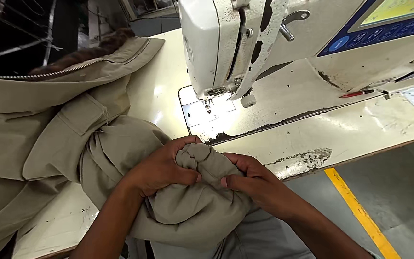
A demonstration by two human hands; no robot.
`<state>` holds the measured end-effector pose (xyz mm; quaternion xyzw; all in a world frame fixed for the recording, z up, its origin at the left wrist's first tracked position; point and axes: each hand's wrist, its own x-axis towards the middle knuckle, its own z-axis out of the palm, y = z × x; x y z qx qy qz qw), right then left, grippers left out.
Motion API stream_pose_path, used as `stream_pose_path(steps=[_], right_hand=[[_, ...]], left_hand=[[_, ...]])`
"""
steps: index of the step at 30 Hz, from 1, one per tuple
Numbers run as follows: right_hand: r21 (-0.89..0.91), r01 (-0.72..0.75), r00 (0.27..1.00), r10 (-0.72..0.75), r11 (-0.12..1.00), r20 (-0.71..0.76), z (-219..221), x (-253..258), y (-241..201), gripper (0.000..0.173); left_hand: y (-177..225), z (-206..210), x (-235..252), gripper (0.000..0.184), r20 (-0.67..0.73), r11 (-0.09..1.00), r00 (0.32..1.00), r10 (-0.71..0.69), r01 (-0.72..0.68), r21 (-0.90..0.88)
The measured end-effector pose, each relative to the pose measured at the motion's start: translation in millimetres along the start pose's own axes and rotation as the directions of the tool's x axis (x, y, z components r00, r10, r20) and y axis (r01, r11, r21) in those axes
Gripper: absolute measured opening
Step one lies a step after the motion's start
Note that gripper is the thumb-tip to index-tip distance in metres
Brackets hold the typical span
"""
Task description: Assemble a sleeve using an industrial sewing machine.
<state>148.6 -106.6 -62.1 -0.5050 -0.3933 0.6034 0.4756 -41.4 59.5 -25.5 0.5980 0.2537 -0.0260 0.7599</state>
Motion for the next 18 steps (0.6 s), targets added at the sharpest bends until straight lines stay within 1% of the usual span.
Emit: stream_pose_path(steps=[7, 11, 14, 16, 18], right_hand=[[-0.013, 0.010, 1.000, -0.009, 1.000, 0.018, -0.9, -1.1, -2.4, 0.022], [-0.029, 0.006, 1.000, -0.005, 1.000, 0.016, -1.1, -0.3, -4.6, 0.021], [-0.049, 0.019, 1.000, -0.020, 0.999, -0.008, 0.7, -1.2, -4.0, 0.020], [-0.055, 0.046, 0.998, -0.048, 0.997, -0.032, 2.2, -1.0, -1.9, 0.016], [-0.047, 0.057, 0.997, -0.059, 0.997, -0.052, 3.4, -0.1, -0.6, 0.017]], left_hand=[[-2.1, -0.1, -0.5, 0.046, 0.005, 1.000, 1.000, -0.004, 0.004, -0.020], [-0.1, -0.5, 1.2, 0.044, 0.008, 1.000, 1.000, -0.004, 0.004, -0.014], [0.2, -0.4, 1.3, 0.045, 0.006, 1.000, 1.000, -0.012, 0.012, -0.005], [-0.4, -0.3, 0.9, 0.046, 0.005, 1.000, 1.000, -0.003, 0.003, -0.010], [0.1, -0.2, 0.9, 0.046, 0.005, 1.000, 1.000, 0.000, 0.000, -0.017]])
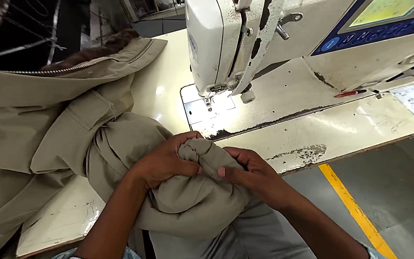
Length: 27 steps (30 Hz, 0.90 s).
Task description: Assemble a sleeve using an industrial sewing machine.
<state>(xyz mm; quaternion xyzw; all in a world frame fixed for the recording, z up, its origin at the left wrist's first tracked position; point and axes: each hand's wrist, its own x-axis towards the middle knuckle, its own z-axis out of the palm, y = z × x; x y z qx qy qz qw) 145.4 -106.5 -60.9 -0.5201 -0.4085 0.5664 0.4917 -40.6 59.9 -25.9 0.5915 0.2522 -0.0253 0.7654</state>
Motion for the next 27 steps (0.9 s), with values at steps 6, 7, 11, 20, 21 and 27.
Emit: stream_pose_path(steps=[6, 7, 11, 20, 21, 27], right_hand=[[-0.051, -0.013, 1.000, 0.012, 0.999, -0.015, 3, 2, -2, 0.013], [-0.074, -0.016, 1.000, 0.013, 0.997, -0.028, 4, 2, -2, 0.014], [-0.120, -0.009, 0.999, 0.004, 0.993, -0.037, 4, 2, 1, 0.020], [-0.428, 0.114, 0.960, -0.210, 0.897, -0.185, -9, 3, -4, 0.025], [-0.520, 0.111, 0.946, -0.251, 0.847, -0.207, -15, 6, -4, 0.025], [-0.648, 0.078, 0.909, -0.320, 0.757, -0.265, -22, 28, 9, 0.019]], left_hand=[[-2, 0, 0, 0.044, 0.007, 1.000, 1.000, 0.022, -0.021, -0.010], [-2, 0, -1, 0.044, 0.004, 1.000, 1.000, 0.019, -0.019, -0.011], [-4, -3, -1, 0.041, 0.040, 0.999, 0.998, 0.051, -0.050, -0.020], [8, 18, -2, 0.019, -0.280, 0.982, 0.960, 0.030, 0.024, 0.188], [9, 22, -1, 0.019, -0.357, 0.946, 0.932, 0.067, 0.055, 0.319], [10, 9, 14, 0.029, -0.441, 0.921, 0.891, 0.110, 0.076, 0.383]])
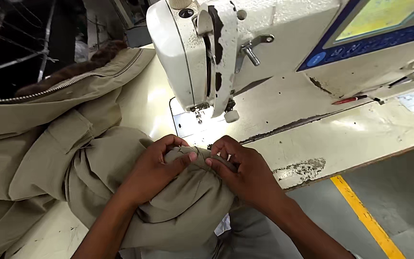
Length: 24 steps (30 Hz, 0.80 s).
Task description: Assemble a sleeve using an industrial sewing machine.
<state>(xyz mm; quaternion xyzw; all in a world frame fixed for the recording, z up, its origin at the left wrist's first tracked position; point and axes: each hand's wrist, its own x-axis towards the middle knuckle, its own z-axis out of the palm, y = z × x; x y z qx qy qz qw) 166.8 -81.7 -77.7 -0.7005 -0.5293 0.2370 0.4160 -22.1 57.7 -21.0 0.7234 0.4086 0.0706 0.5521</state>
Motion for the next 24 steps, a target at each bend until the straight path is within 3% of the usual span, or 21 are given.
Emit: stream_pose_path(steps=[2, 5, 8, 12, 13, 14, 15, 16, 18, 22, 24], right_hand=[[-0.071, 0.034, 0.998, -0.038, 0.997, -0.056, 3, 8, 2, 0.015], [-0.201, 0.056, 0.991, -0.079, 0.978, -0.107, 6, 22, 1, 0.015], [-0.260, 0.025, 0.990, -0.061, 0.965, -0.131, 8, 33, -2, 0.016], [-0.250, -0.061, 0.989, 0.025, 0.966, -0.146, 9, 46, 2, 0.020], [-0.245, -0.071, 0.988, 0.035, 0.967, -0.149, 9, 51, 4, 0.020], [-0.235, -0.084, 0.988, 0.050, 0.968, -0.148, 9, 55, 5, 0.020], [-0.230, -0.096, 0.986, 0.060, 0.968, -0.157, 8, 59, 6, 0.018], [-0.234, -0.108, 0.983, 0.068, 0.966, -0.172, 7, 61, 5, 0.016], [-0.230, -0.128, 0.977, 0.082, 0.965, -0.197, 6, 62, 3, 0.015], [-0.216, -0.148, 0.959, 0.087, 0.965, -0.270, 6, 57, -6, 0.008], [-0.217, -0.135, 0.948, 0.062, 0.967, -0.313, 8, 55, -10, 0.008]], left_hand=[[2, 0, 12, 0.023, -0.067, 0.995, 0.997, 0.034, -0.027, 0.092], [0, 1, 38, 0.020, -0.180, 0.913, 0.967, 0.181, -0.097, 0.395], [-3, -5, 62, 0.018, -0.152, 0.823, 0.942, 0.299, -0.174, 0.541], [27, -13, 76, 0.016, -0.100, 0.824, 0.986, 0.134, -0.055, 0.564], [20, -17, 86, 0.017, -0.087, 0.824, 0.980, 0.180, -0.102, 0.557], [-3, -21, 102, 0.022, -0.084, 0.805, 0.945, 0.317, -0.221, 0.551], [-41, -24, 129, 0.032, -0.100, 0.714, 0.847, 0.521, -0.370, 0.594], [-64, -28, 150, 0.043, -0.077, 0.664, 0.798, 0.597, -0.439, 0.605], [-75, -32, 169, 0.053, -0.015, 0.617, 0.805, 0.593, -0.443, 0.650], [-61, -26, 173, 0.066, -0.041, 0.601, 0.807, 0.589, -0.404, 0.690], [-57, -29, 175, 0.063, -0.019, 0.566, 0.789, 0.614, -0.424, 0.707]])
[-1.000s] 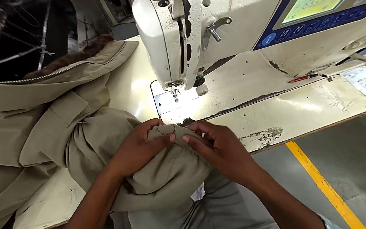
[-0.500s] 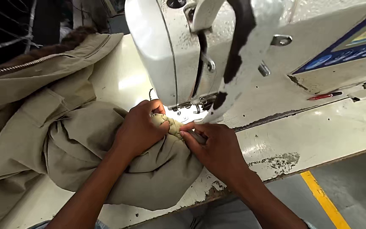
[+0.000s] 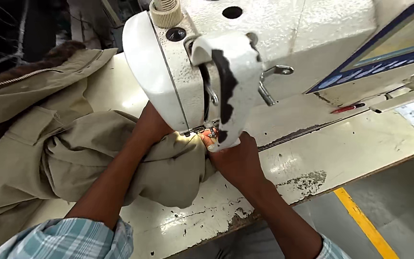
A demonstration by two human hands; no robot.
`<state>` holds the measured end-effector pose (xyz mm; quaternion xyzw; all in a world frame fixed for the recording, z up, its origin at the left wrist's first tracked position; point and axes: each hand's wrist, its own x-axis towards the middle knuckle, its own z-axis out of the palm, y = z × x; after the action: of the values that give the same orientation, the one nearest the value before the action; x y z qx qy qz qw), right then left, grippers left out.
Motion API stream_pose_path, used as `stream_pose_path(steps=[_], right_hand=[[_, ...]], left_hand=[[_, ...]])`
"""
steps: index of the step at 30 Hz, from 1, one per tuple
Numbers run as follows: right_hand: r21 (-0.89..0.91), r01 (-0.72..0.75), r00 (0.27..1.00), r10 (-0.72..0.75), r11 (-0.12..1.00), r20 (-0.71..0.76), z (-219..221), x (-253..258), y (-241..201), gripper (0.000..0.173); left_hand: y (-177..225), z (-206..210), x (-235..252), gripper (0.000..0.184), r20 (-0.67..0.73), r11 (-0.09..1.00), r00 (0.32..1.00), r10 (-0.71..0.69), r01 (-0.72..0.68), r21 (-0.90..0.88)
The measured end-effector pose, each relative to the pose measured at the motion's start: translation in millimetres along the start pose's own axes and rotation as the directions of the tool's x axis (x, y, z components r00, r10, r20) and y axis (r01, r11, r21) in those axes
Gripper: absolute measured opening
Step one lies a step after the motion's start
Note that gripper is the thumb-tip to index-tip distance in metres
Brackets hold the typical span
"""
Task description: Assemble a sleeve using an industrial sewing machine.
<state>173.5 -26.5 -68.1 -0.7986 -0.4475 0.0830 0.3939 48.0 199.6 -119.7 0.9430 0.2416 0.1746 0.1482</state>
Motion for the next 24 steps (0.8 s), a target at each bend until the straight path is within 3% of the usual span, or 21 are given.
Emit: stream_pose_path(steps=[3, 7, 12, 14, 16, 18, 21, 23, 24], right_hand=[[-0.008, -0.022, 1.000, 0.022, 1.000, 0.002, -2, -2, -5, 0.007], [0.028, -0.080, 0.995, 0.078, 0.996, 0.068, -7, -1, -10, 0.006], [-0.006, -0.121, 0.984, 0.121, 0.993, 0.129, -8, 1, -12, 0.013], [-0.018, -0.123, 0.982, 0.124, 0.992, 0.143, -8, 2, -13, 0.015], [0.000, -0.093, 0.986, 0.092, 0.996, 0.139, -7, 2, -7, 0.015], [0.107, -0.019, 0.993, 0.007, 0.994, 0.114, -3, -1, 7, 0.019], [0.307, -0.047, 0.973, -0.026, 0.951, 0.230, -14, -12, 21, 0.040], [0.387, -0.095, 0.959, -0.020, 0.917, 0.281, -19, -20, 21, 0.047], [0.413, -0.120, 0.958, -0.003, 0.903, 0.287, -19, -24, 19, 0.047]], left_hand=[[-1, -9, 2, 0.055, 0.035, 1.000, 0.999, 0.001, -0.002, 0.023], [15, -22, 2, 0.051, -0.015, 0.985, 0.993, -0.120, 0.117, -0.129], [35, -36, 7, 0.044, 0.011, 0.960, 0.987, -0.160, 0.158, -0.230], [44, -45, 8, 0.038, 0.014, 0.963, 0.982, -0.188, 0.187, -0.195], [67, -66, 6, 0.036, 0.004, 0.942, 0.945, -0.326, 0.325, -0.086], [87, -98, -5, 0.027, -0.139, 0.893, 0.884, -0.447, 0.451, -0.003], [99, -135, -57, 0.040, -0.422, 0.908, 0.835, -0.353, 0.415, 0.063], [134, -119, -103, 0.038, -0.543, 0.962, 0.819, -0.185, 0.264, 0.071], [155, -97, -120, 0.032, -0.532, 0.983, 0.842, -0.093, 0.163, 0.087]])
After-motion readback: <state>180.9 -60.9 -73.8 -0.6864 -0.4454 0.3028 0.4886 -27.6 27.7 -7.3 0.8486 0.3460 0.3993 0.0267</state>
